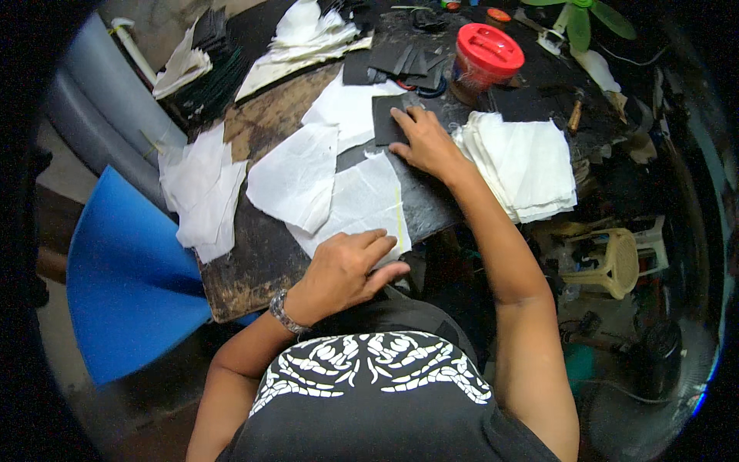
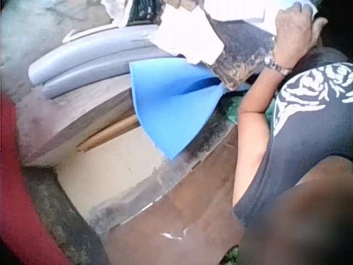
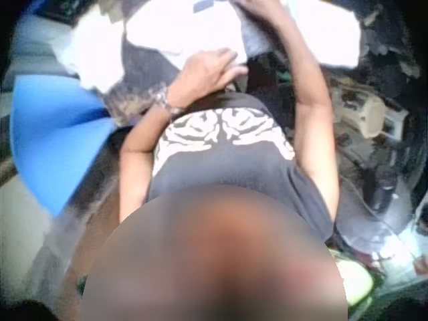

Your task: The person repeatedly places small black rectangular pieces onto white fabric squares on a table, then stacks them. Later, the person uses scissors to cut a long black foam strip with a green edge into shorter pieces.

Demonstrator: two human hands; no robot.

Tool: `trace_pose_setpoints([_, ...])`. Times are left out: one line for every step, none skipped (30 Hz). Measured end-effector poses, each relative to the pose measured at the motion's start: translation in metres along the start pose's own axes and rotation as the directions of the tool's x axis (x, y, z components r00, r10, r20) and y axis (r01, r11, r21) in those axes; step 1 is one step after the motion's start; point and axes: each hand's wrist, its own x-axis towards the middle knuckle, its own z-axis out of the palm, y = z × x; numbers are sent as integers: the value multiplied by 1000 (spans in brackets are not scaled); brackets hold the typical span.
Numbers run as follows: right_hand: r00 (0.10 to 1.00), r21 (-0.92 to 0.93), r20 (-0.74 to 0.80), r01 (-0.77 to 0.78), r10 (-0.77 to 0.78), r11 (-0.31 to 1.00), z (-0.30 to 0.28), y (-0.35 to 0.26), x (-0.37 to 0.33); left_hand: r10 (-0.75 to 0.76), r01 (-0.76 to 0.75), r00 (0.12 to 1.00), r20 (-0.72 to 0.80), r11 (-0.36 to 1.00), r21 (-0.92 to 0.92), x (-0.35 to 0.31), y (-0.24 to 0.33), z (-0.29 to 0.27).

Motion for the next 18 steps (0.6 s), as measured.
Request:
trace_pose_setpoints([999, -37, -8, 31, -31, 999, 5, 2, 3, -16, 16, 999, -44, 1000, 5, -3, -2, 1])
trace_pose_setpoints([1000, -81, -11, 27, -28, 996, 8, 2, 3, -20, 29, 995, -96, 995, 94, -6, -12, 0])
trace_pose_setpoints([1000, -57, 0, 30, -30, 998, 8, 4, 4, -17, 44, 989, -147, 982, 183, -10, -24, -2])
trace_pose_setpoints([1000, -41, 14, -3, 3, 999, 7, 5, 5, -137, 156, 985, -100, 963, 220, -16, -33, -4])
trace_pose_setpoints([997, -30, 45, -61, 62, 998, 6, 6, 6, -171, 175, 984, -42, 943, 281, -22, -41, -6])
trace_pose_setpoints([995, 35, -4, -98, 98, 995, 5, 5, 7, -112, 131, 990, -83, 954, 270, -28, -46, -6])
trace_pose_setpoints([986, 96, -36, -159, 163, 983, 3, 4, 8, -132, 135, 991, -27, 955, 265, -32, -49, -5])
trace_pose_setpoints([971, 157, -65, -219, 232, 963, 0, 2, 10, -96, 105, 994, -48, 965, 239, -36, -47, -3])
trace_pose_setpoints([949, 218, -89, -277, 302, 936, -3, -2, 11, -98, 101, 995, -24, 972, 214, -40, -43, -1])
trace_pose_setpoints([897, 238, -126, -387, 424, 891, -6, -6, 14, -92, 91, 996, 0, 976, 196, -43, -39, 1])
trace_pose_setpoints([875, 420, -161, -358, 457, 834, -9, -11, 14, -99, 98, 995, -3, 984, 151, -45, -35, 1])
trace_pose_setpoints([844, 591, -195, -304, 499, 747, -12, -18, 14, -98, 98, 995, -7, 988, 116, -46, -34, 1])
trace_pose_setpoints([799, 741, -200, -256, 567, 621, -15, -25, 14, -83, 85, 996, -28, 993, 80, -47, -33, 1])
trace_pose_setpoints([828, 853, -157, -161, 538, 497, -18, -34, 9, -91, 98, 994, -67, 989, 109, -45, -37, -1])
trace_pose_setpoints([831, 894, -49, -211, 554, 395, -19, -44, 2, -91, 115, 988, -127, 975, 192, -45, -43, -4])
trace_pose_setpoints([840, 927, 58, -246, 540, 284, -20, -54, -6, -95, 139, 981, -171, 953, 268, -44, -51, -9])
trace_pose_setpoints([849, 949, 151, -268, 506, 168, -20, -64, -14, -94, 166, 972, -217, 925, 343, -43, -60, -13])
trace_pose_setpoints([839, 939, 209, -316, 502, 136, -16, -74, -23, -115, 182, 969, -218, 929, 322, -41, -68, -16])
